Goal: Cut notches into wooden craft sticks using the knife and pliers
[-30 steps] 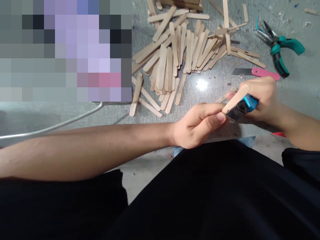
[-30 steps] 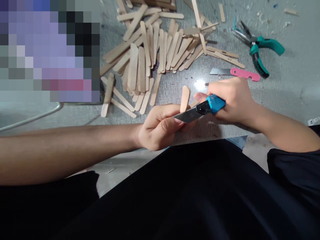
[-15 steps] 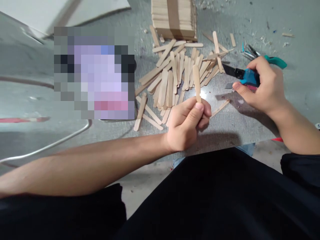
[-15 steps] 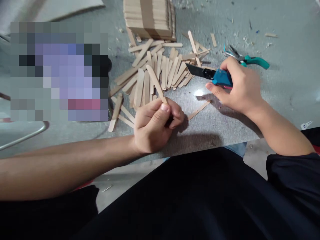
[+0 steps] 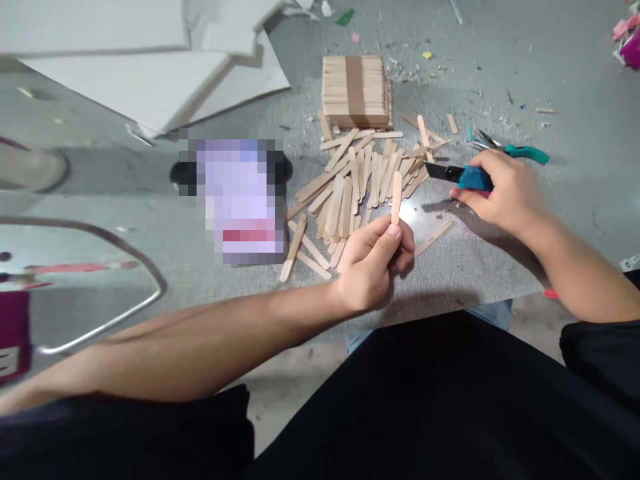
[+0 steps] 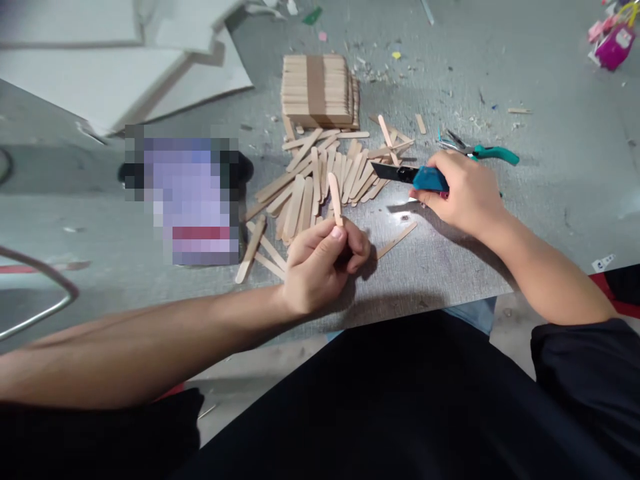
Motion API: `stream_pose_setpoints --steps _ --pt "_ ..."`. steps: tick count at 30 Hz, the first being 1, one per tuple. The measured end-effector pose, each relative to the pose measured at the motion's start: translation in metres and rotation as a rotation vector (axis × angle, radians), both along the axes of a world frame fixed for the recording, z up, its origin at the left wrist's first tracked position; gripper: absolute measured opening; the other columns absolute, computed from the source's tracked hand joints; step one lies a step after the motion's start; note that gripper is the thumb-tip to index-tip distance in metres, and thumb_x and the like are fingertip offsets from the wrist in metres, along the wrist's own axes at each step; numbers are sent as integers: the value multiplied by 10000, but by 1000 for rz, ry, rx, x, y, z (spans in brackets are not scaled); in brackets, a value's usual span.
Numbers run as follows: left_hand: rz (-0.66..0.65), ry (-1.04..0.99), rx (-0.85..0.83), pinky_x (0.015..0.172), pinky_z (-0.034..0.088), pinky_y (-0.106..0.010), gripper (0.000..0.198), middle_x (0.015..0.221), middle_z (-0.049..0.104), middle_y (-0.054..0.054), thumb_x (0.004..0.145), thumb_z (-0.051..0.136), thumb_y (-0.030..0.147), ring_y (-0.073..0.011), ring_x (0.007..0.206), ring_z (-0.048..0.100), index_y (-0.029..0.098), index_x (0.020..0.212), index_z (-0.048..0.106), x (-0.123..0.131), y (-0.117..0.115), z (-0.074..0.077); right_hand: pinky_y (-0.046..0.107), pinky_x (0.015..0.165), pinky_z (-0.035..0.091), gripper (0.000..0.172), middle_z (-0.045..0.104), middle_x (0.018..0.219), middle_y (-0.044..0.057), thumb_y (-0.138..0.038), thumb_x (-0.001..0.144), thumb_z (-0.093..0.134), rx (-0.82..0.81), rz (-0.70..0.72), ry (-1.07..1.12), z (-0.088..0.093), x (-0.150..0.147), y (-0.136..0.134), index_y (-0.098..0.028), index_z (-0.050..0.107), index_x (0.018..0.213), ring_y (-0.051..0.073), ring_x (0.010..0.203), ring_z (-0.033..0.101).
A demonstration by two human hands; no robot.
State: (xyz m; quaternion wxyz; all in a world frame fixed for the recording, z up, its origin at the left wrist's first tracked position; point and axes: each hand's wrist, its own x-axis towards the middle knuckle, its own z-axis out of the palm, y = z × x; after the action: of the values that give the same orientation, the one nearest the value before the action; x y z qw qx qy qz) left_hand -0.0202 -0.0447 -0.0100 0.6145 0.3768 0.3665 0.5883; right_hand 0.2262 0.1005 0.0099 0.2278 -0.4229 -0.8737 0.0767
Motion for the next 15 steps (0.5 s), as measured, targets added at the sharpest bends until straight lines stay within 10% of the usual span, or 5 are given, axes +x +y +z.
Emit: stream_pose_setpoints --steps 10,15 --pt "-23 12 7 474 416 -231 469 545 475 49 1118 743 526 -98 466 446 201 791 656 0 0 -3 578 1093 551 158 854 1205 99 -328 1056 799 -110 239 -83 0 -5 16 -280 855 1196 363 1206 775" --pt "-35 7 11 475 400 -235 470 547 459 52 1117 738 530 -97 467 431 204 791 651 0 0 -5 545 1083 546 179 837 1263 114 -425 1098 769 -10 93 83 8 36 45 -298 833 1208 322 1201 740"
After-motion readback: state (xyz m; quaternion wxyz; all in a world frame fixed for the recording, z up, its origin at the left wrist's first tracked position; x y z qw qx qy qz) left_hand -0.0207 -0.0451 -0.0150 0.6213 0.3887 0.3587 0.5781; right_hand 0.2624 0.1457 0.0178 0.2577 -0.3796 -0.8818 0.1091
